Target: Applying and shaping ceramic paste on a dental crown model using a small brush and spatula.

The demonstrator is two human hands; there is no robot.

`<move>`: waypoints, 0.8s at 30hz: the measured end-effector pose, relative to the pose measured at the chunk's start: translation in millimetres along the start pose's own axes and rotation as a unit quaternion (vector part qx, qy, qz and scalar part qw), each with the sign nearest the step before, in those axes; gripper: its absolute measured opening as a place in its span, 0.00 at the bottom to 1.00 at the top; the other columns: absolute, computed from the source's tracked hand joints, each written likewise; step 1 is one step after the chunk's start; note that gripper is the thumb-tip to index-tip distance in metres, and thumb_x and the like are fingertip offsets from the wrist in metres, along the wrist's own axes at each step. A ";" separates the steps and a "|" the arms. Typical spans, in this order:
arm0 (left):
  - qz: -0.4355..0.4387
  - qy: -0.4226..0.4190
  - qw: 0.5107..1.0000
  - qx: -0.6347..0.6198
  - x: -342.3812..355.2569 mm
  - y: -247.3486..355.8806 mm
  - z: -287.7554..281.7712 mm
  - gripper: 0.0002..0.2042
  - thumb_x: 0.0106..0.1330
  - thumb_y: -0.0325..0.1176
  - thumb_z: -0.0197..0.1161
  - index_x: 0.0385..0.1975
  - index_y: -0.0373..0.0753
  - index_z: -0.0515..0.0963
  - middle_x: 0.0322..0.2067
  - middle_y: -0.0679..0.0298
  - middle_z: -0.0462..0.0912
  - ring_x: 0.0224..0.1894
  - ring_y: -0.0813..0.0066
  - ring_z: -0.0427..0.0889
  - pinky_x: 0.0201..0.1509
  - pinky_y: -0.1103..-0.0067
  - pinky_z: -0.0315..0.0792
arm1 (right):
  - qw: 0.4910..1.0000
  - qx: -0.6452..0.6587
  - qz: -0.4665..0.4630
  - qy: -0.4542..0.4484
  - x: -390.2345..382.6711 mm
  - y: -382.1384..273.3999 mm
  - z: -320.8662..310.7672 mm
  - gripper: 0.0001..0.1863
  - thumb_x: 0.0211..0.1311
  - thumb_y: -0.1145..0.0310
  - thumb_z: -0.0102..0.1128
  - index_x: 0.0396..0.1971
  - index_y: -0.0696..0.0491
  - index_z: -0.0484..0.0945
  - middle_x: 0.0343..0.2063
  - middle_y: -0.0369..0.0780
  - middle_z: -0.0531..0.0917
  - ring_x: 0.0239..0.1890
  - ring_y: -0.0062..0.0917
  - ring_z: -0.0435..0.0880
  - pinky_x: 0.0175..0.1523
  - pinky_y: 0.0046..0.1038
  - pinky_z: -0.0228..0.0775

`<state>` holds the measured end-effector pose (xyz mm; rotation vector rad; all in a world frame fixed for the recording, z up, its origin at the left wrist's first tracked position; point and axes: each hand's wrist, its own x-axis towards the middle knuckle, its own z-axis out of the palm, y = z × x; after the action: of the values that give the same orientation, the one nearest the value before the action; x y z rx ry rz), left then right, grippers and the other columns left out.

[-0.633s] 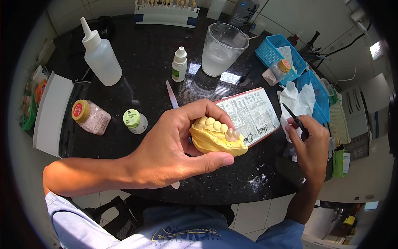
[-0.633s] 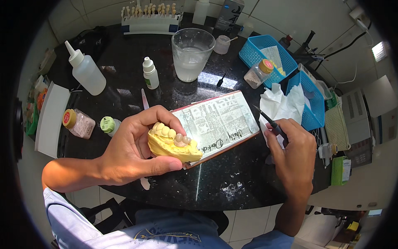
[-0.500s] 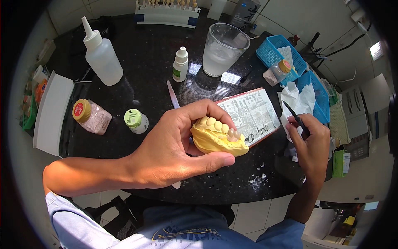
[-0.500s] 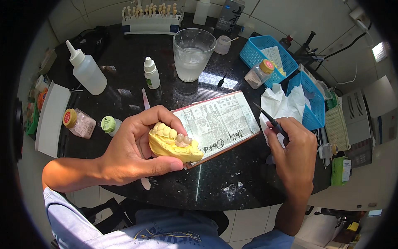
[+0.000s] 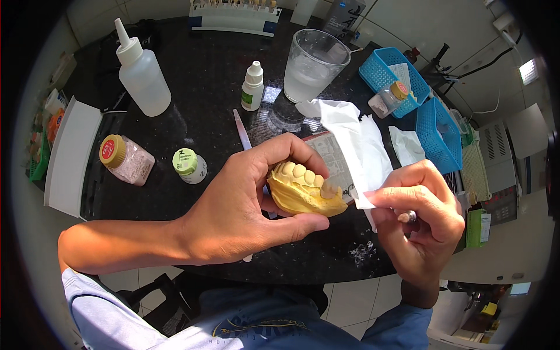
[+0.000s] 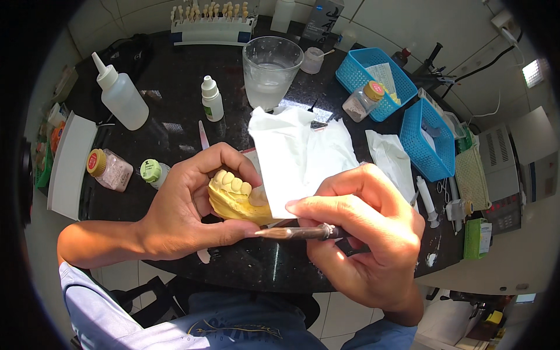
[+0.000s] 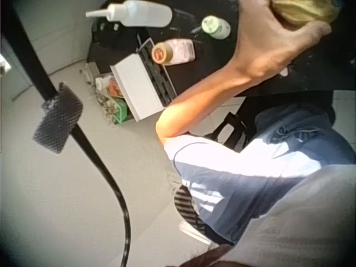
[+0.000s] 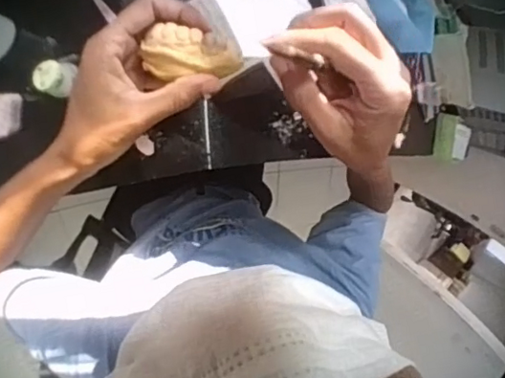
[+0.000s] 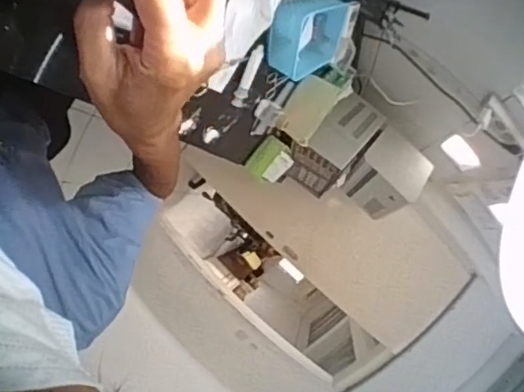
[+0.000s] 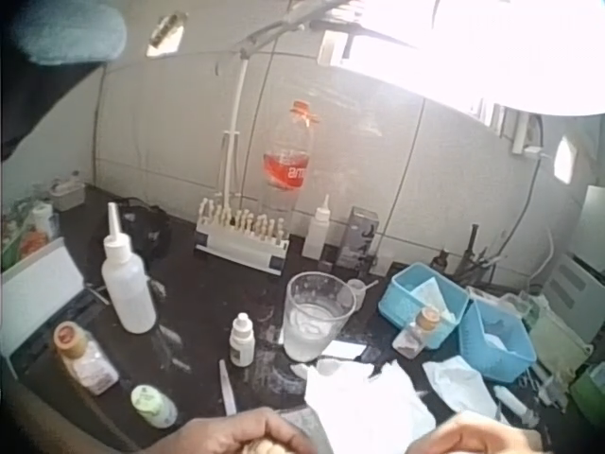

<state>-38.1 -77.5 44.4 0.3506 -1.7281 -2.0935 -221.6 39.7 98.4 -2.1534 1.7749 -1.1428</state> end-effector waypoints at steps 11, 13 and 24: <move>-0.010 -0.001 1.000 -0.021 -0.5 -1.4 0.5 0.33 0.52 0.21 0.68 0.58 0.32 0.58 0.51 0.61 0.71 0.54 0.76 0.72 0.60 0.77 0.69 | 0.984 -0.085 -0.128 -0.092 4.9 2.2 11.8 0.27 0.25 0.80 0.65 0.37 0.55 0.81 0.28 0.38 0.77 0.18 0.18 0.76 0.18 0.19 0.67; -0.004 -0.001 1.000 -0.012 -0.2 -2.2 0.2 0.33 0.52 0.21 0.68 0.57 0.32 0.58 0.51 0.61 0.71 0.54 0.76 0.73 0.59 0.78 0.69 | 0.985 -0.080 -0.128 -0.086 5.4 3.2 14.9 0.25 0.26 0.80 0.66 0.36 0.56 0.81 0.28 0.38 0.76 0.18 0.18 0.76 0.19 0.19 0.68; -0.002 0.019 0.999 0.032 -1.7 -0.2 2.7 0.24 0.50 0.24 0.71 0.43 0.37 0.63 0.40 0.67 0.68 0.45 0.85 0.73 0.51 0.85 0.73 | 0.973 -0.174 -0.016 0.152 11.9 20.2 -11.0 0.12 0.44 0.84 0.61 0.32 0.58 0.82 0.25 0.36 0.76 0.21 0.11 0.69 0.22 0.13 0.56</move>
<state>-37.9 -74.3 44.7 0.4118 -1.7771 -2.0241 -244.0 27.0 100.9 -2.2990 2.2266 -1.3138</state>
